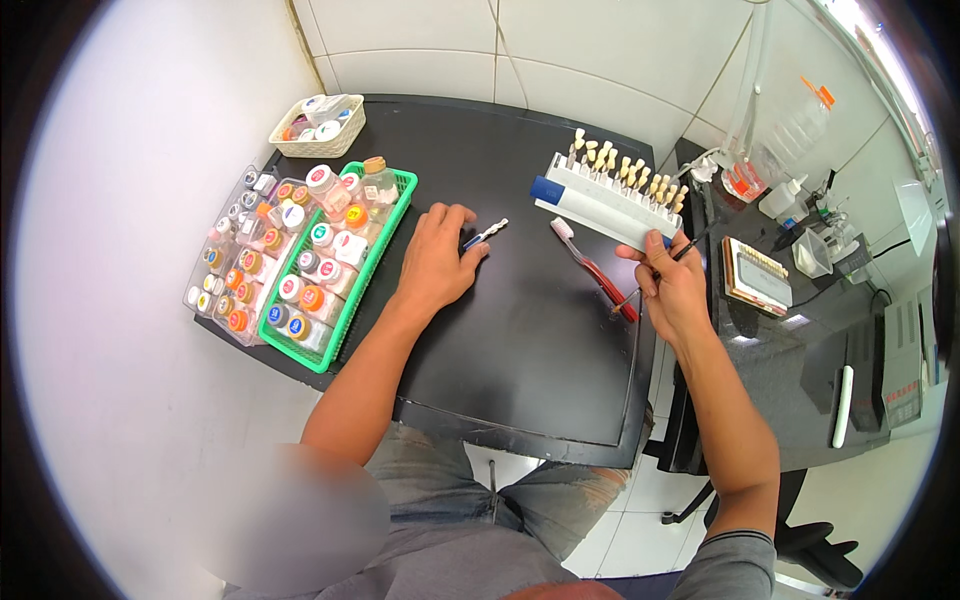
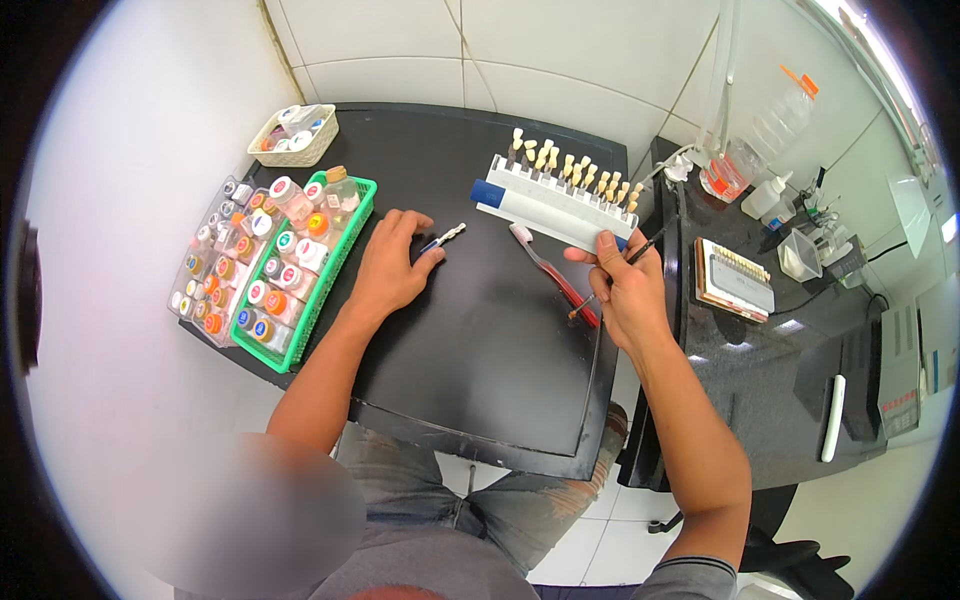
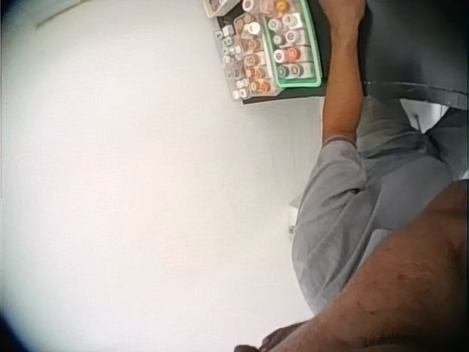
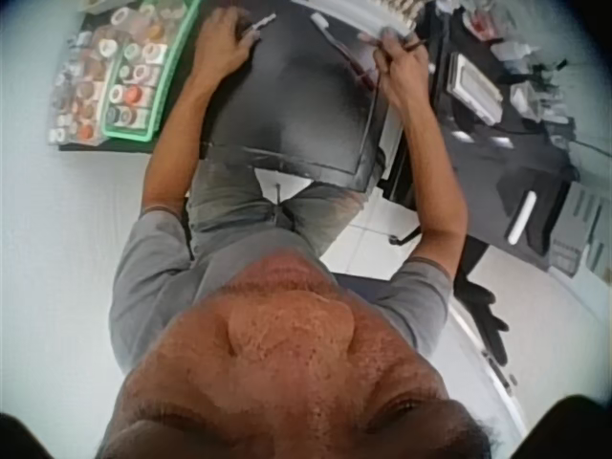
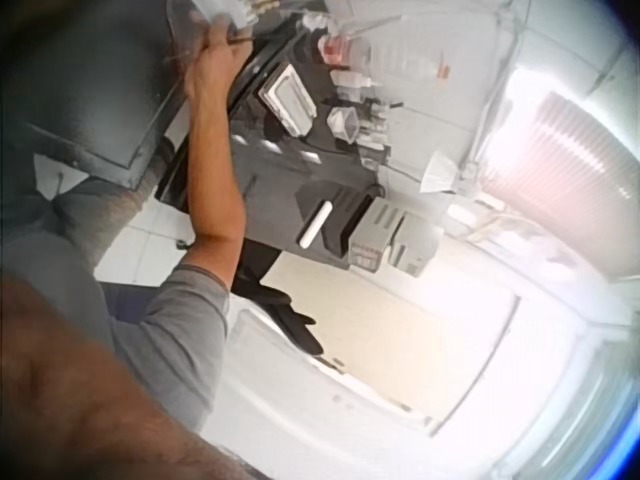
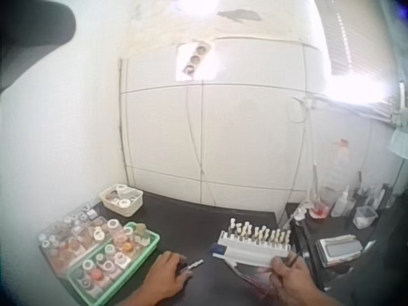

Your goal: The person applies stains to dental crowns using a fine brush while referencing a tooth shade guide.

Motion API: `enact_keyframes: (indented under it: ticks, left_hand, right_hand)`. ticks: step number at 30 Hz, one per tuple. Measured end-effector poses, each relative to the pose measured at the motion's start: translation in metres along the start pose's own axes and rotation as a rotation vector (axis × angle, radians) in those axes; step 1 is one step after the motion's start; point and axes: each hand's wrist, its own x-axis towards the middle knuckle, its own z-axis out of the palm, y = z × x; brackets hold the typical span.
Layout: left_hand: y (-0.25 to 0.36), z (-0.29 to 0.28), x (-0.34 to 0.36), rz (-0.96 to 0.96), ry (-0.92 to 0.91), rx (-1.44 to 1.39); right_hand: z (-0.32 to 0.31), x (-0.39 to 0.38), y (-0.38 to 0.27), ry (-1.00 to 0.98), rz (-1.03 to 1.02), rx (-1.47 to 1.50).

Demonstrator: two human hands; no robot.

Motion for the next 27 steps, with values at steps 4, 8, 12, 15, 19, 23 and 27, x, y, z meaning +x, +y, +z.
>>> enact_keyframes:
  ticks: [4, 8, 12, 15, 19, 23, 27]
  left_hand:
    - [-0.003, 0.005, 0.004, -0.186, -0.188, -0.018]
    - [0.01, 0.0, 0.01, -0.385, -0.116, -0.452]
    - [0.002, 0.003, 0.01, -0.58, -0.105, -1.529]
    - [0.009, -0.001, 0.008, -0.517, -0.101, -1.635]
    - [0.02, -0.01, 0.01, -0.497, -0.078, -1.629]
    - [0.025, -0.011, 0.009, -0.442, -0.065, -1.573]
    - [0.021, -0.012, 0.008, -0.405, -0.098, -1.577]
  right_hand:
    - [-0.009, 0.003, 0.002, -0.077, 0.024, -0.035]
    - [-0.011, 0.001, 0.004, -0.116, 0.054, -0.048]
    - [-0.002, -0.006, 0.0, -0.154, 0.115, -0.12]
    - [-0.003, -0.008, -0.002, -0.225, 0.144, -0.144]
    - [-0.001, -0.009, -0.004, -0.271, 0.159, -0.164]
    - [-0.002, -0.008, -0.002, -0.272, 0.158, -0.171]
    - [-0.003, -0.007, -0.002, -0.278, 0.155, -0.162]
